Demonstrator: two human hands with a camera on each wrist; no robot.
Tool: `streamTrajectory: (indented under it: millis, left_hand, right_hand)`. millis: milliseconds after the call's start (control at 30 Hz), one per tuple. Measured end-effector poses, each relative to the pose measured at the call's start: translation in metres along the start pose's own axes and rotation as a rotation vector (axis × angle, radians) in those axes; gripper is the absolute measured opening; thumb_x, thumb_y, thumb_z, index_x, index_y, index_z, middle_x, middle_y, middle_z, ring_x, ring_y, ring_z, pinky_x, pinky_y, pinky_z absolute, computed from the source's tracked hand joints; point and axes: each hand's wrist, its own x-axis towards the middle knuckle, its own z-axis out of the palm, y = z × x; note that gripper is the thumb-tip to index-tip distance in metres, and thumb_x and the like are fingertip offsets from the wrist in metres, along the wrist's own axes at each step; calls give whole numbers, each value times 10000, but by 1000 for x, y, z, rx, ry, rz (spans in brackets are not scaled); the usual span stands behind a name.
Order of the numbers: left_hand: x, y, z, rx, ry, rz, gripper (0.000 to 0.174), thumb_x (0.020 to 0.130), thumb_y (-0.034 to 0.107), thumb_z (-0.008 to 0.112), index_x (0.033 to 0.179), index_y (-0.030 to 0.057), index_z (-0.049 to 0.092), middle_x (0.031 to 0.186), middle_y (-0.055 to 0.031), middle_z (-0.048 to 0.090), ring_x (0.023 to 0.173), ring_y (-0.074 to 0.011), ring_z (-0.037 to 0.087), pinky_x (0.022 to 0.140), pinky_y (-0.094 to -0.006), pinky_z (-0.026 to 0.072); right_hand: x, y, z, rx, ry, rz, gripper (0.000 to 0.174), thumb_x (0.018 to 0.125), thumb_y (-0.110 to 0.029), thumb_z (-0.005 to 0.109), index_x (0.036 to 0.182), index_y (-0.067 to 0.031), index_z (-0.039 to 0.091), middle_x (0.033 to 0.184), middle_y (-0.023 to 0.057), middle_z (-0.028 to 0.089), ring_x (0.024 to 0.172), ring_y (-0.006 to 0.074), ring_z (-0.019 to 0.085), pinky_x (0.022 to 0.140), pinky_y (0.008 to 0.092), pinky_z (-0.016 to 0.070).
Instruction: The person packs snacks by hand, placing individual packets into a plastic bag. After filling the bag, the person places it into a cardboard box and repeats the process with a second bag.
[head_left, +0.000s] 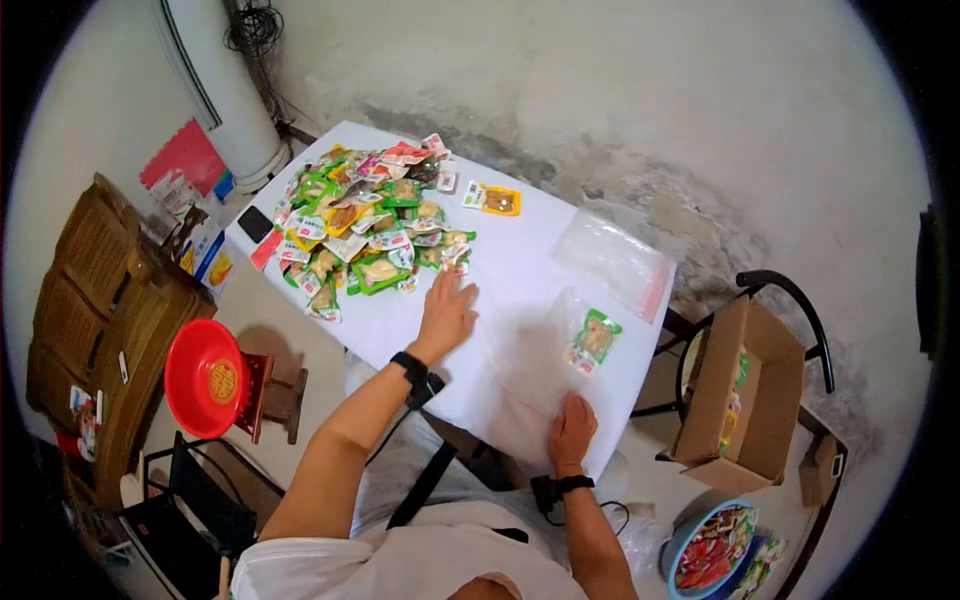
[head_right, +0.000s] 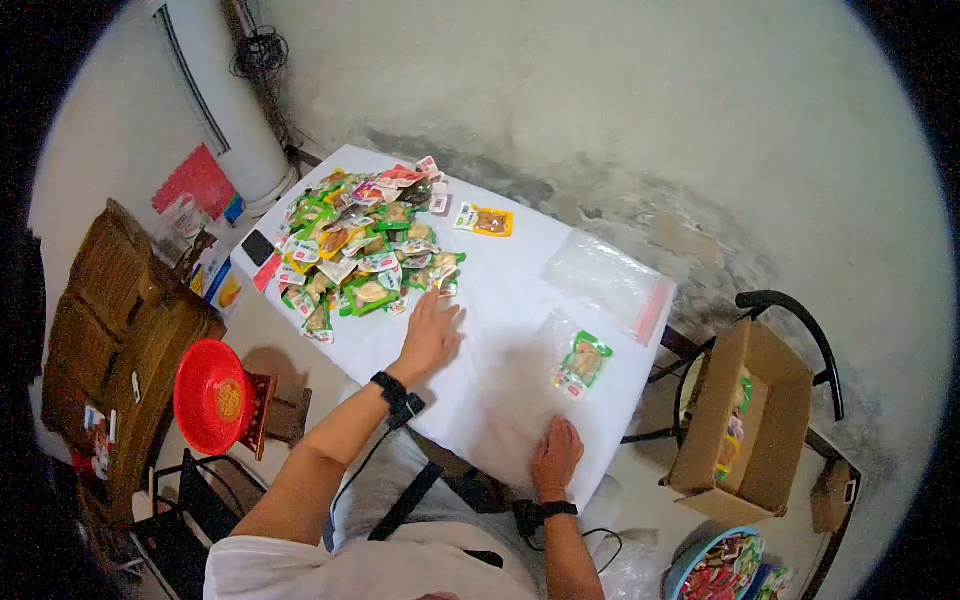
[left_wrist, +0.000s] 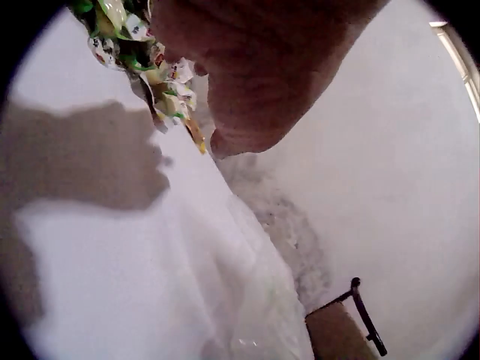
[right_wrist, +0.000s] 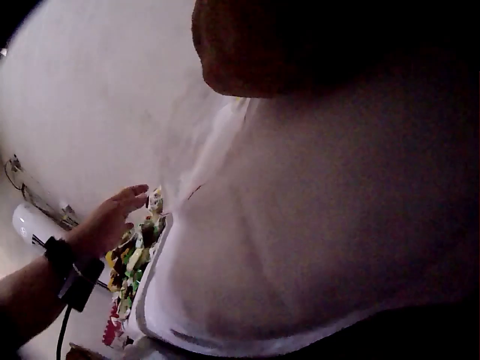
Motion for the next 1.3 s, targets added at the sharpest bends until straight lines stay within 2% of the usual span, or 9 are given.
streamTrajectory:
  millis: [100,200,267,367,533,600,900,1100,1300]
  left_hand:
    - [24,-2,9,66,-132,-165,450,759,160,654,1184,71,537,1442,-259,204,1334,-453,162,1031,-597,218]
    - [27,-26,26,106,-113,-246,539,759,175,636,1265,61,490,1431,-285,217,1320,-453,190,1000,-641,220]
    - [25,-42,24,159,-134,-293,431,789,163,619,1194,46,532,1432,-232,273,1343,-404,210,1045,-561,247]
    - [23,-66,17,-170,254,-244,369,874,102,491,1228,5,518,1269,-192,509,1161,-310,489,1003,-347,365]
    - [4,-69,-21,-828,222,-620,363,974,199,438,1283,18,495,1265,-66,528,1014,-144,559,848,-274,475]
    - [-13,-53,-30,-1441,297,-813,362,969,219,459,1281,41,501,1273,-39,521,993,-126,572,805,-243,493]
    - [-86,4,0,-1774,212,-934,350,970,185,444,1288,39,457,1143,-68,568,1029,-192,580,849,-309,499]
    - [-94,21,0,-1741,151,-980,359,974,194,435,1293,29,450,1120,-74,569,1059,-191,551,909,-334,458]
    - [-105,51,-13,-1725,70,-989,387,976,202,435,1315,17,425,1182,-97,546,1068,-236,546,937,-358,441]
  right_hand:
    - [-2,4,1,17,-5,-21,436,785,-78,551,1217,-23,520,1240,145,527,1187,331,436,997,460,307]
    - [0,1,-1,-55,-42,-30,452,775,-80,557,1222,-24,514,1250,148,508,1197,323,422,991,462,309]
    - [-1,-1,-1,-53,-25,-46,465,767,-85,564,1226,-30,510,1252,147,492,1204,324,407,989,460,308]
    - [-1,-3,-4,-39,-25,-34,471,768,-94,567,1233,-48,509,1244,154,483,1198,331,407,985,460,309]
    - [-1,-4,-6,-33,-38,-30,478,759,-91,571,1234,-70,516,1250,165,467,1188,334,413,980,457,312]
    - [-1,-3,-5,-37,-25,-37,480,755,-90,577,1231,-75,518,1252,167,463,1185,333,416,977,456,315]
    - [-2,-3,-6,-3,6,-41,414,786,-120,573,1196,-66,545,1234,169,485,1185,339,417,991,462,306]
    - [-1,-6,-6,16,11,-26,423,774,-110,609,1191,-69,545,1244,174,478,1187,347,412,993,466,303]
    - [-2,-9,-6,-13,196,-110,355,730,-119,654,1078,-89,588,1126,153,510,1122,335,445,964,462,318]
